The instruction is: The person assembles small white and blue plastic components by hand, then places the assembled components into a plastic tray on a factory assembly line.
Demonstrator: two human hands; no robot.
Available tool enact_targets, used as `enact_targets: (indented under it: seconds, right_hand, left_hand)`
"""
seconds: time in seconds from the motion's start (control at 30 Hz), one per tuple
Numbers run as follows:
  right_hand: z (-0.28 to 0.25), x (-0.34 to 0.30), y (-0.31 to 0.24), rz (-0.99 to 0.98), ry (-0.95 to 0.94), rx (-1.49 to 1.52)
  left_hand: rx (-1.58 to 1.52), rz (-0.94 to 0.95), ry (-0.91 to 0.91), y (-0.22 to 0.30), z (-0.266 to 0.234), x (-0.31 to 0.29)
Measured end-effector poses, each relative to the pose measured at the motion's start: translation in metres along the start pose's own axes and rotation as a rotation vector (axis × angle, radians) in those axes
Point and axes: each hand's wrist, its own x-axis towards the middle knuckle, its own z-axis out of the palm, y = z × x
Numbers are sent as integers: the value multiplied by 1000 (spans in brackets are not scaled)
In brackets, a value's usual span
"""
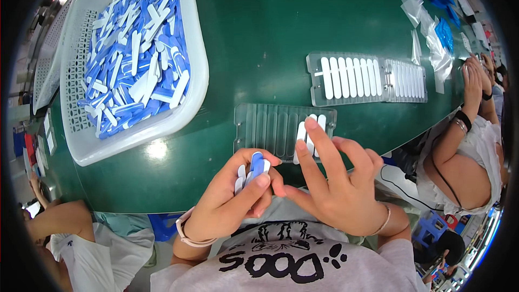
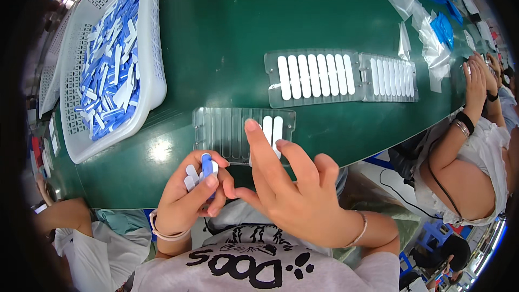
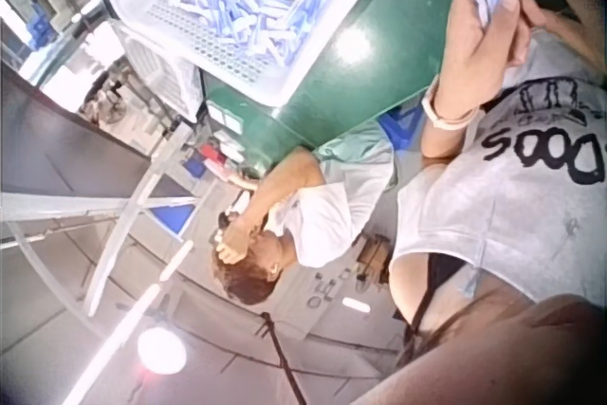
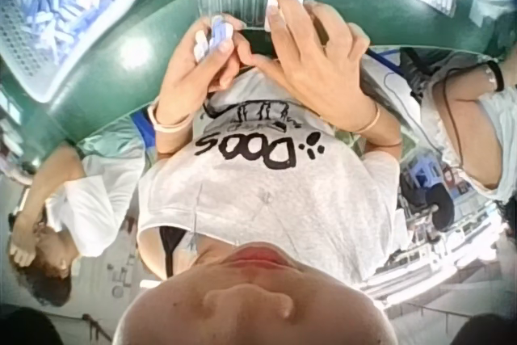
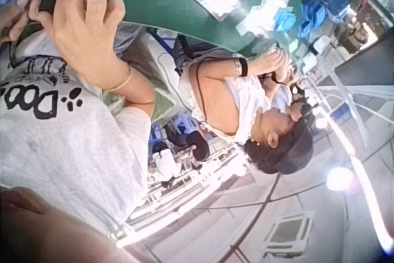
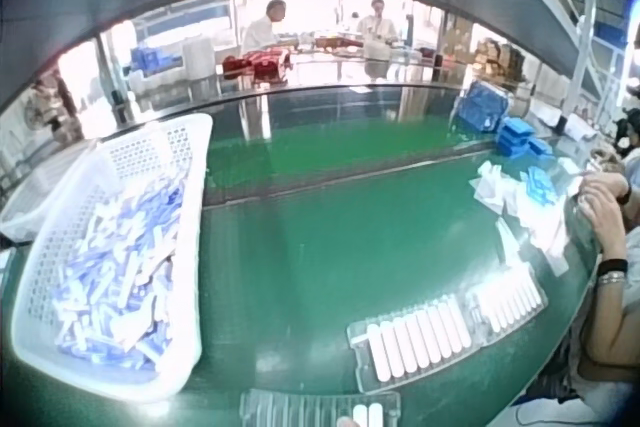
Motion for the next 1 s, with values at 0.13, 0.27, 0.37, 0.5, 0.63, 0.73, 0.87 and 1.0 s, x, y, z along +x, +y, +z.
enact_targets:
  seconds: [0.13,0.27,0.37,0.5,0.63,0.73,0.87,1.0]
  right_hand:
    - [-5,8,17,-42,-29,-111]
    - [-30,25,20,157,-115,207]
    - [-39,20,30,239,-44,719]
    - [-11,12,22,161,-59,1399]
    - [-3,15,-5,107,-59,1665]
    - [-2,8,-5,223,-75,1773]
    - [4,6,-8,264,236,1547]
    - [-14,16,8,212,324,1052]
  left_hand:
    - [76,2,41,0,3,0]
    - [194,-40,75,-7,0,-7]
    - [311,146,-3,-23,3,-3]
    - [100,68,127,-15,16,-7]
    - [172,118,208,-12,11,-33]
    - [162,184,217,-17,3,-21]
    - [530,213,198,-18,0,-24]
    - [280,153,315,-17,2,-34]
